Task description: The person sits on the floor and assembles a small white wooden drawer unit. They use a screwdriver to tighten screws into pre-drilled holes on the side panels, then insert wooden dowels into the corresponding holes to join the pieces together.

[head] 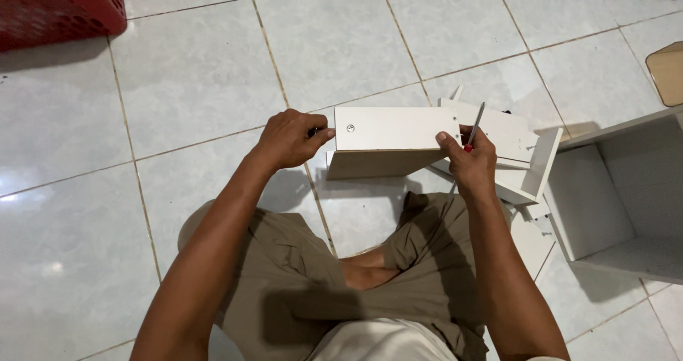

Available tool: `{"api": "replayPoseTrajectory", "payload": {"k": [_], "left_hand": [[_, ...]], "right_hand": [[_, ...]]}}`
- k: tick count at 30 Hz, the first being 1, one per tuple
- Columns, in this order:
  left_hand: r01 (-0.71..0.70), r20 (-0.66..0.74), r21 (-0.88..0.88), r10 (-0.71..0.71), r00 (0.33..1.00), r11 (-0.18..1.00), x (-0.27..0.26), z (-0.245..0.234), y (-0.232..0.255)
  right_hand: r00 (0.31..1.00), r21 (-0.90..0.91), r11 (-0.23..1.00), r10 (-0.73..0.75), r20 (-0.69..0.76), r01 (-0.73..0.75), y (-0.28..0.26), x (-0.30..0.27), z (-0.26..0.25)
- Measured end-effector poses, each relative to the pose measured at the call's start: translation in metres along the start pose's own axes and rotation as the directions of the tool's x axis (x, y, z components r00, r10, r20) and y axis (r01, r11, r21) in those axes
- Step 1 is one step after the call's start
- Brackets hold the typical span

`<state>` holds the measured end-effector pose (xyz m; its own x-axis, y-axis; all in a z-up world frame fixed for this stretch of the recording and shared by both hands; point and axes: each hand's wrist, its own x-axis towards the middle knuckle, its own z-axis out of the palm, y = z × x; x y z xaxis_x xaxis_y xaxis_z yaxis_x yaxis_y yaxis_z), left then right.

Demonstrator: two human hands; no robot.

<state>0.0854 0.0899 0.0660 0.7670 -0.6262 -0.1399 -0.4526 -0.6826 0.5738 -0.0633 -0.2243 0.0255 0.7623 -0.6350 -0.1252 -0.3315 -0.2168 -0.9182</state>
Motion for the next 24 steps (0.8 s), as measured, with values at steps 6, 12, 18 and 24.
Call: {"api": "replayPoseTrajectory", "payload": {"k": [6, 12, 18, 24], "left_hand": [[-0.125, -0.017, 0.132, 0.129, 0.992, 0.983, 0.000, 0.000, 0.007], [-0.052, 0.009, -0.021, 0.052, 0.999, 0.998, 0.005, -0.001, 0.008], [-0.110, -0.077, 0.164, 0.124, 0.989, 0.980, 0.003, 0.001, 0.004], [-0.086, -0.063, 0.035, 0.088, 0.994, 0.996, 0.004, 0.007, 0.002]], "right_hand": [[1.000, 0.028, 1.000, -0.015, 0.011, 0.015, -0.003, -0.004, -0.002], [1.000, 0.000, 1.000, -0.031, 0.003, 0.031, -0.004, -0.002, -0.003], [1.000, 0.050, 0.998, -0.027, 0.016, 0.027, 0.001, 0.002, -0.004], [0.998, -0.005, 1.000, -0.014, -0.058, 0.014, -0.001, -0.005, -0.009]]}}
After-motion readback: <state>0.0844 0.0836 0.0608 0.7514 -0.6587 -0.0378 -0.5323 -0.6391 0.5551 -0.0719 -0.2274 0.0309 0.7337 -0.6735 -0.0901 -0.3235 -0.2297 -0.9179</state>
